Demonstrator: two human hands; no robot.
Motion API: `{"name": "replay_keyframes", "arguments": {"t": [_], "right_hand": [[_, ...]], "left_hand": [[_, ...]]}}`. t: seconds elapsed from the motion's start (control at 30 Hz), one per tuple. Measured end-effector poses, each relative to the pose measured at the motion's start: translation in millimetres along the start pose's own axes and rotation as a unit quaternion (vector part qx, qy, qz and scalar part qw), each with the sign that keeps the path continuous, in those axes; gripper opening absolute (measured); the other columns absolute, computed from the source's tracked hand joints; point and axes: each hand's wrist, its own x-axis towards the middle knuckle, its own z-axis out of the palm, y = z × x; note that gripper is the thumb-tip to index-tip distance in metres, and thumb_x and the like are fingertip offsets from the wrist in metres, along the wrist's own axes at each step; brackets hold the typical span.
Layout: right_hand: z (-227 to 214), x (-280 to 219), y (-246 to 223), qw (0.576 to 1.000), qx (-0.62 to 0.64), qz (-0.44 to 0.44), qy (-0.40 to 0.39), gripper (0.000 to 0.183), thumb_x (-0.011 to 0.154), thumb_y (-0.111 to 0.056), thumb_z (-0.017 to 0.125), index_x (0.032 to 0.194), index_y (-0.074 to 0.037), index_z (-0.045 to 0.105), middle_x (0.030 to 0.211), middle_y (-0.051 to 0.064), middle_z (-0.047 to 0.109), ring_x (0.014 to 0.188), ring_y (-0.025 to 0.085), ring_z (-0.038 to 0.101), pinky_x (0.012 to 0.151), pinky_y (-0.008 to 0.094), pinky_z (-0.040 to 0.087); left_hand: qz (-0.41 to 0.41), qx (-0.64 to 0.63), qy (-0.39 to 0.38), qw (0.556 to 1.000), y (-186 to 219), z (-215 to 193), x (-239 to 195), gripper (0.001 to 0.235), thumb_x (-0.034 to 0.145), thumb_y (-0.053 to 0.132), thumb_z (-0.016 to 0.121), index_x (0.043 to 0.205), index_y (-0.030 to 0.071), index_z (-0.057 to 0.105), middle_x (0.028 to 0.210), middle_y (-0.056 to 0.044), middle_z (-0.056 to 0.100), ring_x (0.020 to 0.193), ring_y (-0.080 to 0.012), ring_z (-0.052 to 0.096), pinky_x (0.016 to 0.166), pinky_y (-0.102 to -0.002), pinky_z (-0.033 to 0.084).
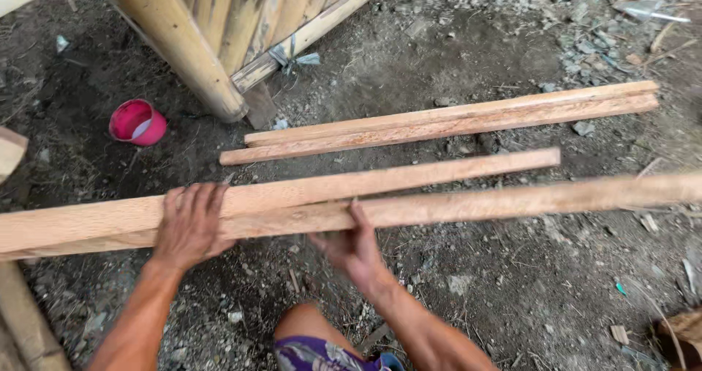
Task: The person arranges wooden planks on the ground and uses a hammer to drive nails into them, securing the pieces together. They handle a container of nails and repeatedly position planks to form a frame-like structure.
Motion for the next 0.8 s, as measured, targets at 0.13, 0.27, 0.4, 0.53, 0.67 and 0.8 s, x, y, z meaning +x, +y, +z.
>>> {"name": "replay_keyframes", "arguments": {"t": [0.13, 0.27, 0.4, 0.53, 0.67, 0.8], "right_hand": [[-63.6, 51.0, -104.3, 0.968, -0.169, -0.14, 0.124, 0.082, 0.086, -0.047, 0.071, 0.155, -0.015, 0.04, 0.161, 0.015, 0.036, 0.149, 0.038, 0.038, 0.112, 0.062, 0.048], [-161.0, 33.1, -203.3, 0.931, -0.227, -0.155, 0.24, 0.063, 0.095, -0.043, 0.064, 0.148, -0.013, 0.05, 0.137, 0.012, 0.054, 0.126, 0.029, 0.053, 0.098, 0.06, 0.053], [-226.2, -36.2, -292.0, 0.883, -0.295, -0.188, 0.313, 0.046, 0.097, -0.036, 0.062, 0.136, -0.013, 0.059, 0.114, 0.004, 0.073, 0.106, 0.021, 0.066, 0.088, 0.052, 0.056], [-223.1, -141.9, -407.9, 0.774, -0.403, -0.298, 0.387, 0.051, 0.09, -0.038, 0.075, 0.128, -0.006, 0.063, 0.118, 0.011, 0.065, 0.104, 0.026, 0.063, 0.085, 0.049, 0.058], [-235.8, -284.3, -474.7, 0.373, -0.556, -0.441, 0.597, 0.09, 0.08, -0.05, 0.085, 0.144, -0.001, 0.046, 0.139, 0.023, 0.057, 0.13, 0.04, 0.053, 0.107, 0.047, 0.045], [-298.6, -405.8, -503.6, 0.336, -0.505, -0.346, 0.715, 0.118, 0.076, -0.063, 0.085, 0.156, -0.002, 0.024, 0.157, 0.03, 0.034, 0.145, 0.047, 0.033, 0.12, 0.053, 0.03]], "left_hand": [[-0.031, -0.047, -0.076, 0.995, 87.7, 38.8, 84.8, 0.128, 0.07, 0.069, 0.079, 0.16, 0.001, 0.019, 0.154, -0.023, 0.034, 0.144, -0.0397, 0.032, 0.12, -0.061, 0.017], [0.044, -0.234, 0.069, 0.969, 210.5, 31.7, 163.5, 0.111, 0.076, 0.053, 0.08, 0.16, 0.008, 0.023, 0.163, -0.019, 0.025, 0.151, -0.0392, 0.024, 0.121, -0.062, 0.019], [0.173, -0.308, 0.132, 0.926, 323.6, 6.0, 208.9, 0.089, 0.085, 0.045, 0.077, 0.156, 0.011, 0.035, 0.159, -0.016, 0.032, 0.146, -0.0391, 0.031, 0.117, -0.06, 0.027], [0.237, -0.381, 0.058, 0.892, 422.3, -15.5, 245.3, 0.075, 0.088, 0.038, 0.074, 0.15, 0.007, 0.045, 0.153, -0.015, 0.039, 0.14, -0.0373, 0.039, 0.111, -0.055, 0.037], [0.286, -0.43, -0.036, 0.855, 542.0, -19.1, 243.2, 0.062, 0.089, 0.033, 0.072, 0.141, 0.006, 0.052, 0.143, -0.016, 0.047, 0.129, -0.0391, 0.049, 0.104, -0.051, 0.044], [0.308, -0.506, -0.144, 0.793, 693.5, -7.0, 212.1, 0.053, 0.089, 0.034, 0.069, 0.136, 0.01, 0.059, 0.134, -0.017, 0.057, 0.123, -0.0392, 0.057, 0.103, -0.046, 0.047]]}}
